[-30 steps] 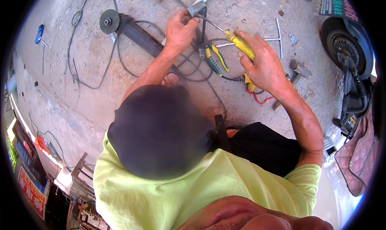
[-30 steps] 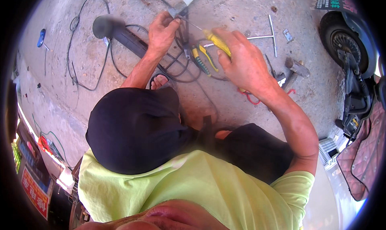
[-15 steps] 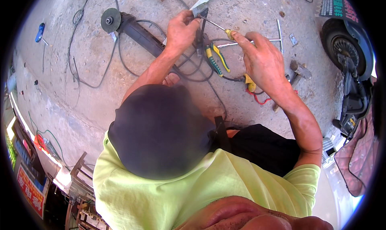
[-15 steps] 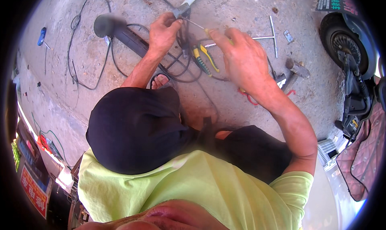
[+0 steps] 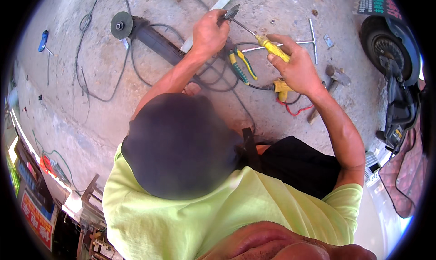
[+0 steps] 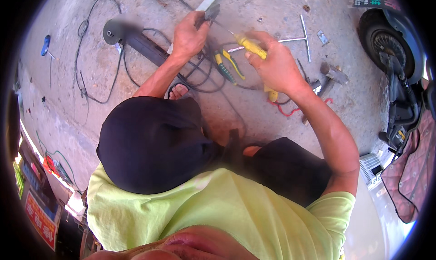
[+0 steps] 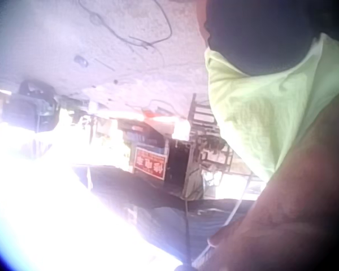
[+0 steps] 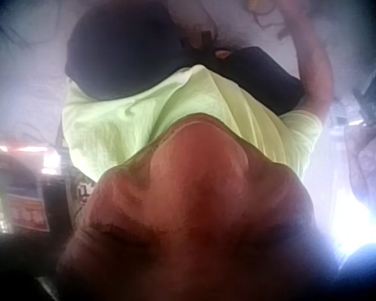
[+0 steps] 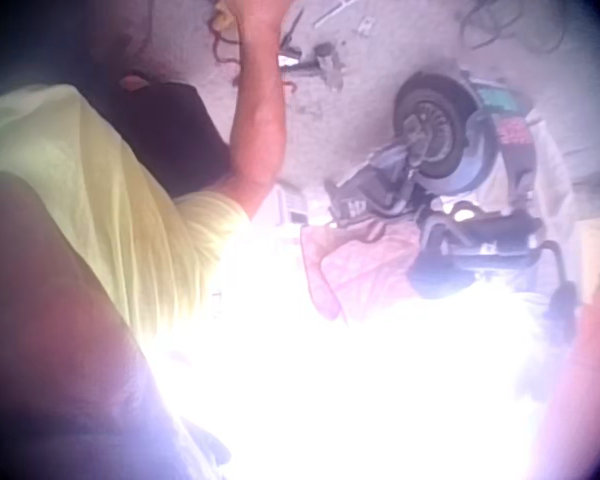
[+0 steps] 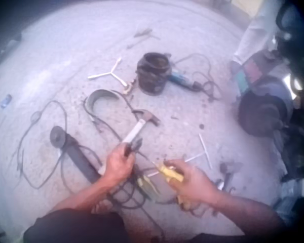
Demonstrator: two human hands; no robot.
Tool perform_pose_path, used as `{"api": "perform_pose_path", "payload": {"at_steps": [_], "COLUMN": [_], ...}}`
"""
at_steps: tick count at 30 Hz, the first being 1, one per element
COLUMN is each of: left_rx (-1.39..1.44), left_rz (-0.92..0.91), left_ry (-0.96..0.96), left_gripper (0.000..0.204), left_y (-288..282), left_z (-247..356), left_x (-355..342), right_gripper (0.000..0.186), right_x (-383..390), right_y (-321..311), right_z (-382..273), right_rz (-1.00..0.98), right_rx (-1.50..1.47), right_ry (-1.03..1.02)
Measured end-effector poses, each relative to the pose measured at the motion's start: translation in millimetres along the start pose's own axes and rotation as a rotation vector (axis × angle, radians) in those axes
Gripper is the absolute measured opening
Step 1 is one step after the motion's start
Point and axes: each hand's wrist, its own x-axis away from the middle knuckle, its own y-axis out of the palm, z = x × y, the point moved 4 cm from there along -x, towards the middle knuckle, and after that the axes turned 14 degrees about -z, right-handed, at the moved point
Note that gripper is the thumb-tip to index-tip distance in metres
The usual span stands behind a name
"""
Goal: The person uses pliers and a screwdriver to manipulate and assemble a small metal component with a spring while working on a concrete floor.
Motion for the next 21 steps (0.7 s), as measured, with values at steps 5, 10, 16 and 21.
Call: {"api": "perform_pose_path", "payload": {"at_steps": [5, 10, 16, 21], "left_rx": [-0.003, -0.071, -0.16, -0.134], "left_rz": [-0.006, 0.004, -0.027, -0.01], "left_ry": [0.027, 0.094, 0.101, 0.13], "left_gripper": [0.038, 0.033, 0.032, 0.031], "left_y": [4, 14, 15, 14], "left_z": [5, -1, -2, -1], "left_x": [-5, -4, 4, 6], "right_gripper": [0.047, 0.044, 0.038, 0.03], "right_x": [4, 1, 1, 3], "right_y": [-1, 10, 28, 28], "right_z": [0, 29, 60, 71], "right_rz": [0.061, 0.005, -0.297, -0.48], "right_rx": [0.234, -0.032, -1.015, -1.479], "right_ry": [-0.062, 0.019, 0.29, 0.358]}}
